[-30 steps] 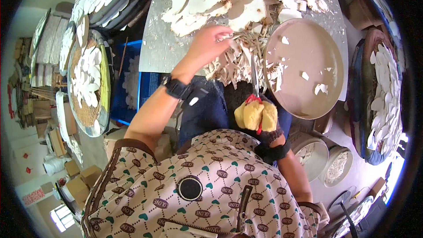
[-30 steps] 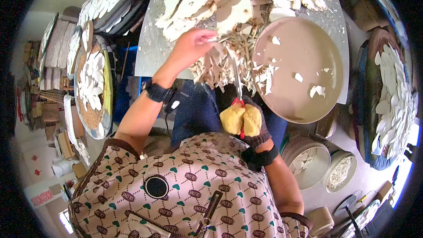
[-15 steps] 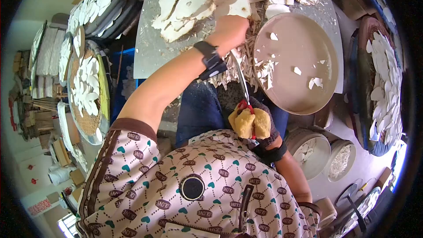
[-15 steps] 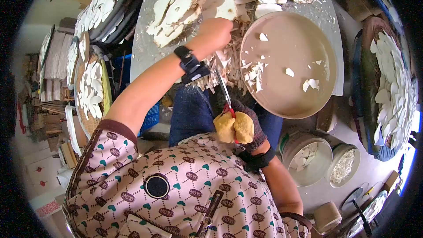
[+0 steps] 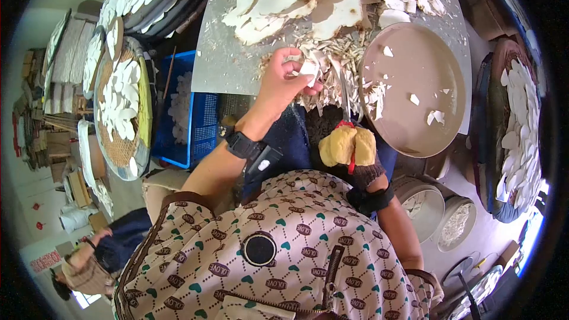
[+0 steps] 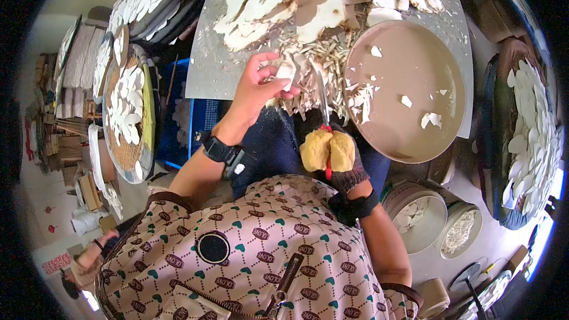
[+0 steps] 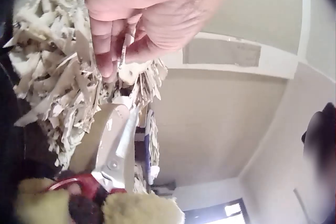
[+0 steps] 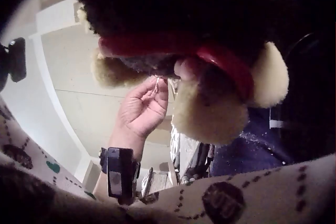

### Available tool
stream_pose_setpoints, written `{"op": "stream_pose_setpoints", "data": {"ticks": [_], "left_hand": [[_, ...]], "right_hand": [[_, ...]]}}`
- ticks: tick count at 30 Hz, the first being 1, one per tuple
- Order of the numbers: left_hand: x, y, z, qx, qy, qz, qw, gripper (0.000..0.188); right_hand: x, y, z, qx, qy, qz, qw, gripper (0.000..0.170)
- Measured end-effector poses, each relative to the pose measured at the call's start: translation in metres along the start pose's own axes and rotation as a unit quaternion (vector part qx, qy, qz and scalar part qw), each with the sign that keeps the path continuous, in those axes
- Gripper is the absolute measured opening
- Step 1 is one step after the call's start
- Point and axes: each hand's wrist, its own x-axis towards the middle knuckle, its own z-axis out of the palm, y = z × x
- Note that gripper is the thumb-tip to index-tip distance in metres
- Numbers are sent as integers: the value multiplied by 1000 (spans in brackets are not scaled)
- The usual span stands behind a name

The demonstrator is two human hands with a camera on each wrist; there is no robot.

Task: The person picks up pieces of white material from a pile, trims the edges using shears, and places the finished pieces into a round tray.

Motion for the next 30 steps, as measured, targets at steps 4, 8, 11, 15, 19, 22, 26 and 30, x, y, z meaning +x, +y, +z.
{"op": "stream_pose_setpoints", "data": {"ticks": [4,8,11,15,19,22,26,30], "left_hand": [[-6,-12,-8,-23,5,-9,1000,30],[-10,-24,-11,-6,10,10,1000,25],[-11,-25,-11,-5,7,-3,1000,26],[-7,-28,-15,2,10,-40,999,26],[1,-26,-17,44,0,-76,996,26],[3,-27,-18,27,-18,-89,995,28],[1,-25,-22,35,-16,-72,997,28],[4,-25,-30,-23,58,-62,996,25]], "right_hand": [[9,-1,23,-344,-18,16,939,25],[19,11,17,-445,-3,-15,896,25],[20,11,26,-393,16,-1,919,26],[20,6,33,-277,48,56,958,24],[20,5,19,-706,-48,-93,700,20],[18,8,23,-486,24,18,873,22],[16,13,19,-290,48,15,956,16],[14,12,13,-167,49,74,982,18]]}}
